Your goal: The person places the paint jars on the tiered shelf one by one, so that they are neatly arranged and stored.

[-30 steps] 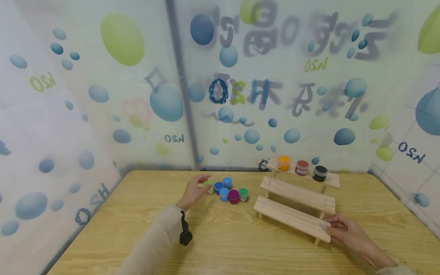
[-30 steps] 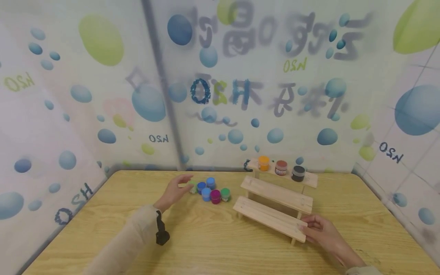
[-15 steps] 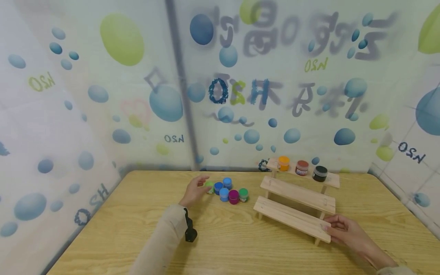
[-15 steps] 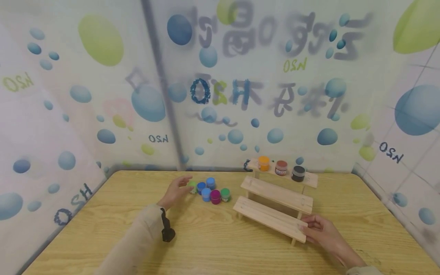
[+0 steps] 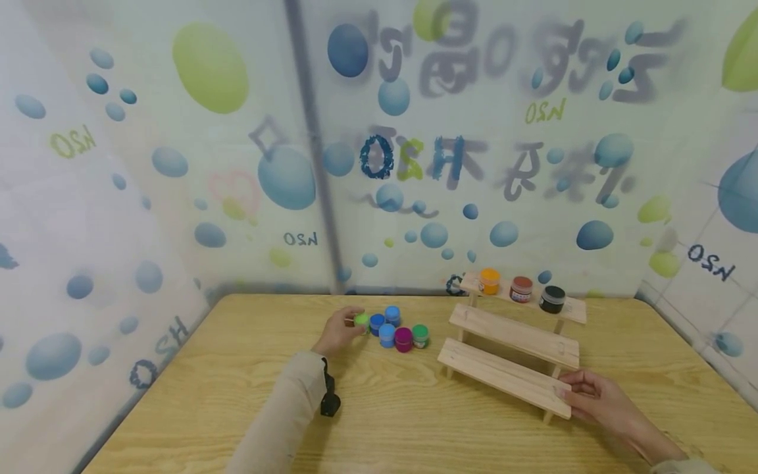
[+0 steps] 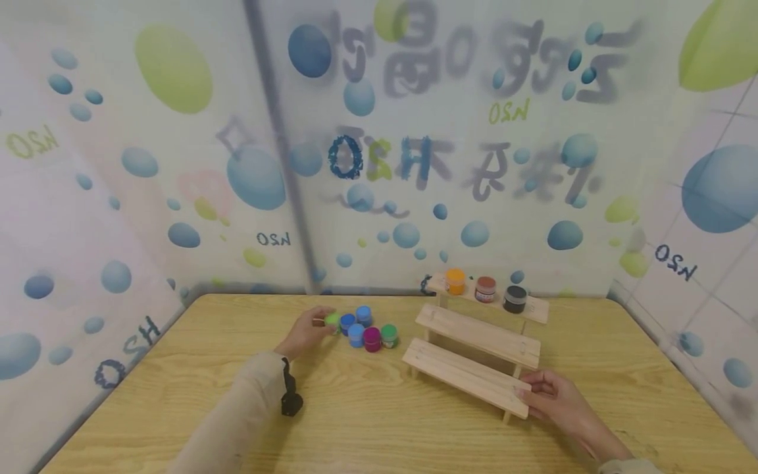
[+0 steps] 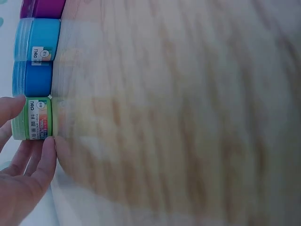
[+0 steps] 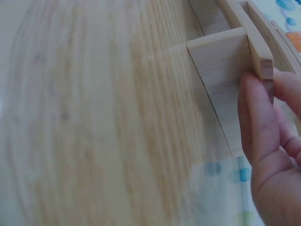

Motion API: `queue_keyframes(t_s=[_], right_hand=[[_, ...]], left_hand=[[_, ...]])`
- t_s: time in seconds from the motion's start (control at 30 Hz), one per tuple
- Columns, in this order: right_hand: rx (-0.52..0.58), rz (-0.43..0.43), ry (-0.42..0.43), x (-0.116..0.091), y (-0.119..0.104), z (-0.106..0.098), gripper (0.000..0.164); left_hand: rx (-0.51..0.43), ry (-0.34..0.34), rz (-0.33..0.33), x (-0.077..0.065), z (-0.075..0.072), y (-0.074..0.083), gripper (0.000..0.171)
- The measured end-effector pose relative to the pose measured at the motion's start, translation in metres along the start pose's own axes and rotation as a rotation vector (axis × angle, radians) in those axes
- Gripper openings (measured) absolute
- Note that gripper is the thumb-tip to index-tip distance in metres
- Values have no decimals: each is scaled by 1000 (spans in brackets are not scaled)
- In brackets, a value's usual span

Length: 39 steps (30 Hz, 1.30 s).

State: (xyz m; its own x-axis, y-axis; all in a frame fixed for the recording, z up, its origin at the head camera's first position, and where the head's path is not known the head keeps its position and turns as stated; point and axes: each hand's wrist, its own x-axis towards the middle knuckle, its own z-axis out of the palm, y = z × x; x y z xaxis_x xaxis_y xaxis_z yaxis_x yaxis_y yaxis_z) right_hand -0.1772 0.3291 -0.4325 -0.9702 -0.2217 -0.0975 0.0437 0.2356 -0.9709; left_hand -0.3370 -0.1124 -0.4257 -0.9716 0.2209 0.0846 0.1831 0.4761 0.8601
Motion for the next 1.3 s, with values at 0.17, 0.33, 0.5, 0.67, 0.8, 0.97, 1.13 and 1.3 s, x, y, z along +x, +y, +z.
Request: queue_keyframes(t_s=[0.17, 0.33, 0.5, 0.67, 0.8, 0.97, 1.13, 1.3], right_hand=[[1, 15, 4, 1, -1, 0, 29], [5, 14, 0, 1, 0, 0, 30], [-3, 7, 4, 1, 1, 0, 32], [-28, 11, 17, 1, 2, 1, 36], [-39, 13, 28, 1, 3, 1, 37], [-39, 11, 27, 1, 3, 1, 33], [-44, 17, 20, 1, 2, 0, 36], [-21, -12, 1, 0, 4, -2, 28]], left_hand=[[25, 10, -8, -2, 0, 2, 36], [21, 4, -31, -2, -2, 1, 32], [-1, -6, -43, -4, -4, -1, 32], [-26, -26, -45, -7, -7, -5, 34], [-40, -40, -42, -14, -8, -7, 35], [-67, -63, -33, -24, -8, -6, 33], [-69, -77, -2, -32, -7, -6, 29], [-69, -81, 3, -35, -7, -2, 27]])
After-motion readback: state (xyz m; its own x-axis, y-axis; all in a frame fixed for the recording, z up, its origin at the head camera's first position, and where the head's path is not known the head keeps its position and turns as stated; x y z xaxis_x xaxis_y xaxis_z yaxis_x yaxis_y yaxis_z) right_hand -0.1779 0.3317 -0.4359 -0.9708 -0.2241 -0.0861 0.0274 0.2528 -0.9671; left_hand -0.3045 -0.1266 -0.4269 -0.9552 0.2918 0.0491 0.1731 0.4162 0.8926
